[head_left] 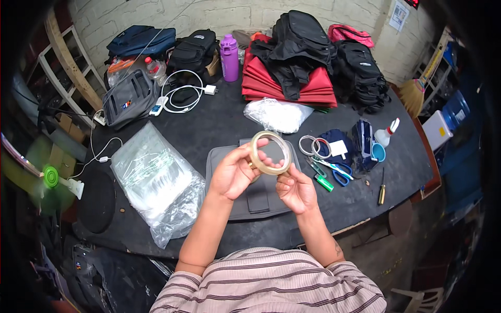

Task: Inspecting a bag and repairing/refilling a tape dispenser at a workbench for packaging.

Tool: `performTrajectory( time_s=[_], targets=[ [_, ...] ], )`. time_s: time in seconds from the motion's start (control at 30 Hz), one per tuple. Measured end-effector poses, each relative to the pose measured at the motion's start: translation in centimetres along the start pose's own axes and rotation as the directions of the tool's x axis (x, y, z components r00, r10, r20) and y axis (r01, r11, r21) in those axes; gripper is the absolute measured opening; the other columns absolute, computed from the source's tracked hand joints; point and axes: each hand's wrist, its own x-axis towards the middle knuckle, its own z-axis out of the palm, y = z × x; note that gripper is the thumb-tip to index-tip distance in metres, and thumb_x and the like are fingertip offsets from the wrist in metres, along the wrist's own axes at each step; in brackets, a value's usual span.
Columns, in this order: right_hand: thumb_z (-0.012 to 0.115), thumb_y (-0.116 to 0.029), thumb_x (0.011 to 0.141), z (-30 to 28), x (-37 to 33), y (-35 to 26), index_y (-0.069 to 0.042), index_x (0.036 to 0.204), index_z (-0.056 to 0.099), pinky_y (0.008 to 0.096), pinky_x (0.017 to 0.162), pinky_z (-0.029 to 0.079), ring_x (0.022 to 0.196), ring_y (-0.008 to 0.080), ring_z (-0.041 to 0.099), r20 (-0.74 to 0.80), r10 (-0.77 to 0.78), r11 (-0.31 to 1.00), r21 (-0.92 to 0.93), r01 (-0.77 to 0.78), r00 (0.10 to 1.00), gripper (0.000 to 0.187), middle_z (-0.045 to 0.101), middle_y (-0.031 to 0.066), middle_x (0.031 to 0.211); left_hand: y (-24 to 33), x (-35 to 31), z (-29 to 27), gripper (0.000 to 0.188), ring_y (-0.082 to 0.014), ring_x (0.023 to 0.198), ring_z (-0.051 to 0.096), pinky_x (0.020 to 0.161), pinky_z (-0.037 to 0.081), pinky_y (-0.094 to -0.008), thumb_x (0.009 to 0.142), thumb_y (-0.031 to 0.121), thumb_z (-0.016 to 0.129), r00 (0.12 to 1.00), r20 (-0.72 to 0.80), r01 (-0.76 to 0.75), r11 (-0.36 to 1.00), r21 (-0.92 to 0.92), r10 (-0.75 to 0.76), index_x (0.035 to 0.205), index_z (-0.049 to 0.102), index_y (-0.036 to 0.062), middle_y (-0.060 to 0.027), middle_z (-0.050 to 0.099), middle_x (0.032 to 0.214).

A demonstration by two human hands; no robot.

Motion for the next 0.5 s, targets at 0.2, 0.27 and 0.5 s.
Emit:
performTrajectory(
  time_s=[0.2,0.27,0.5],
  targets=[
    [0.060,-0.001,0.085,2.1,0.0,0.3,0.000,0.102,0.053,0.0289,0.056,0.052,0.060,0.0146,0.060,0.061,-0.212,0.871,-0.441,0.217,0.975,0.019,0.064,0.0111,0.087,-3.5,1.1,-4.0,0.036,-0.0227,0.081,0.063,0.078,0.051,-0.0372,0.089,0.011,0.045,0.957,-0.103,0.209,0.891,-0.403,-0.271,0.121,0.046,-0.0052,-0.0115,0.063,0.094],
    [0.060,0.001,0.084,2.8,0.1,0.8,0.002,0.101,0.053,0.0264,0.054,0.052,0.059,0.0141,0.060,0.059,-0.272,0.802,-0.538,0.260,0.960,0.018,0.064,0.0134,0.087,-4.9,1.2,-3.4,0.033,-0.0288,0.067,0.063,0.059,0.053,-0.0399,0.091,0.016,0.045,0.969,-0.001,0.238,0.939,-0.250,-0.246,0.118,0.047,-0.0035,-0.0154,0.062,0.096],
    [0.059,0.000,0.085,3.2,0.9,0.2,0.004,0.105,0.052,0.0251,0.050,0.051,0.056,0.0140,0.059,0.078,-0.320,0.789,-0.529,0.312,0.944,0.022,0.064,0.0136,0.086,-5.1,0.9,-3.1,0.038,-0.0250,0.098,0.059,0.084,0.050,-0.0378,0.090,0.005,0.039,0.981,-0.101,0.145,0.971,-0.192,-0.166,0.128,0.040,-0.0011,-0.0172,0.056,0.115]
  ],
)
